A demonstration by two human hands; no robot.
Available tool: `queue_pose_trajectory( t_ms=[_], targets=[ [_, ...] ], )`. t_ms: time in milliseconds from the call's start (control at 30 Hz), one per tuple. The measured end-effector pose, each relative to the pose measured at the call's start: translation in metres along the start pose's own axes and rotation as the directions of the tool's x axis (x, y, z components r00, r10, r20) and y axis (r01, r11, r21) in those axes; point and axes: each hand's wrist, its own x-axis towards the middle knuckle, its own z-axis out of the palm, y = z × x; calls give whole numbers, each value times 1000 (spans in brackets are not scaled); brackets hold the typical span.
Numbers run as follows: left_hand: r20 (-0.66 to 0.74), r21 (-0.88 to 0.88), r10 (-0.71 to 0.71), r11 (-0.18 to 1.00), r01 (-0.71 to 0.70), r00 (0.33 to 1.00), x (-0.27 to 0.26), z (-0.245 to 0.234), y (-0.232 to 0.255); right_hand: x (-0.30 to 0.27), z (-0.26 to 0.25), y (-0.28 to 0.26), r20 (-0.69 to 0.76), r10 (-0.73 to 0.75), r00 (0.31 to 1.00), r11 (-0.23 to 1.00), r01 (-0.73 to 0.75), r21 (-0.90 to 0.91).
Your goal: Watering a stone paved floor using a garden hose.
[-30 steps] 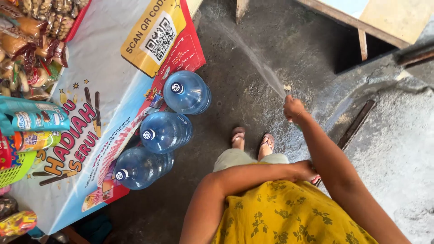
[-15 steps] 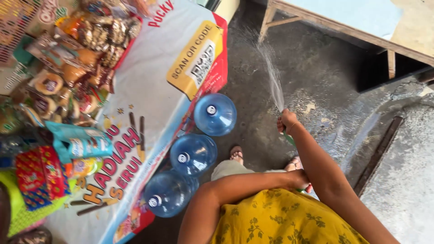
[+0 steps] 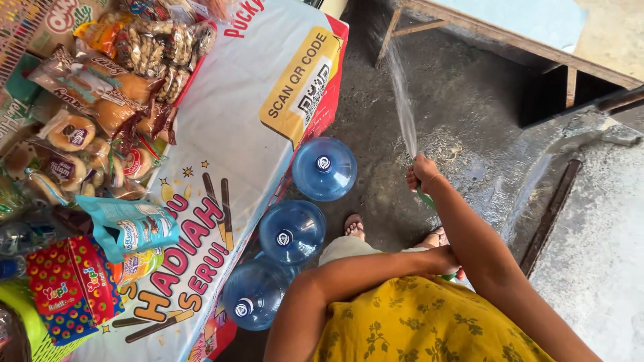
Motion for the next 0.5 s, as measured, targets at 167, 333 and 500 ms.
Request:
queue_pose_trajectory(
  t_ms=[167, 333, 500],
  targets=[
    [28, -9, -110, 994, 110, 994, -23, 1, 15, -23, 1, 4, -91, -32, 995, 998, 28, -48],
    [89, 81, -190, 980, 183, 978, -24, 11, 9, -13, -36, 19, -73, -54, 996, 998, 53, -17],
    [125, 226, -148, 967, 117, 981, -15, 33, -7, -30, -77, 33, -142, -39, 989, 996, 50, 76]
  ],
)
